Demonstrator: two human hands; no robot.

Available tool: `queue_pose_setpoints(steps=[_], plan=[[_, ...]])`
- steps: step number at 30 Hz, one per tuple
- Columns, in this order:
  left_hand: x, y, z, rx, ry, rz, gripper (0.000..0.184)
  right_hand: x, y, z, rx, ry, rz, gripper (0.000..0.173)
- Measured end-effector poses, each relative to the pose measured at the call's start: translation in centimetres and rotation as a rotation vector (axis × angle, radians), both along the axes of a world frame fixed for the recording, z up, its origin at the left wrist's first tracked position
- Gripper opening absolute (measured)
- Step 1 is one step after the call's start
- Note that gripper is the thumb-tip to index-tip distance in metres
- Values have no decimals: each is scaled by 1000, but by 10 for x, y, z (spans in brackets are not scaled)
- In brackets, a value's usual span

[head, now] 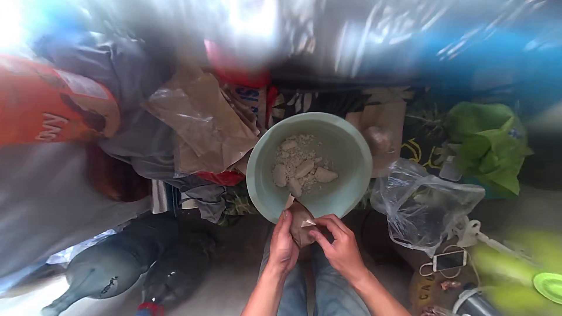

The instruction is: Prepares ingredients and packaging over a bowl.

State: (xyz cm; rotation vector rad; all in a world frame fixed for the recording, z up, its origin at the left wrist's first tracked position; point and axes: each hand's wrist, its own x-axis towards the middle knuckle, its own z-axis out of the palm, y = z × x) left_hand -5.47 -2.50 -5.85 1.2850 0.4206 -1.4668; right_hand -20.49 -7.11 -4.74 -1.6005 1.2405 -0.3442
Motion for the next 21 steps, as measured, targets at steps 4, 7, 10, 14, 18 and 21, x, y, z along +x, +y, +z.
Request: queue_pose_setpoints(steps=[4, 7, 10, 14, 18, 21], plan=[[14, -2, 1, 58, 30, 115, 49, 3, 1, 6, -104, -148, -16, 7], [28, -8, 1, 152, 63, 235, 51, -1, 6, 8, -135, -189, -11, 4], [37, -19, 7, 304, 118, 266, 54, -9, 9, 2, -148, -198, -21, 5], [32, -23, 7, 318, 138, 318, 55, -9, 8, 0, -219, -82, -89, 6], [27, -21, 7, 242, 153, 359, 58, -2, 7, 4, -265, -4, -127, 5], [27, -21, 10, 173, 167, 343, 60, -5, 10, 1, -292, 14, -75, 4]])
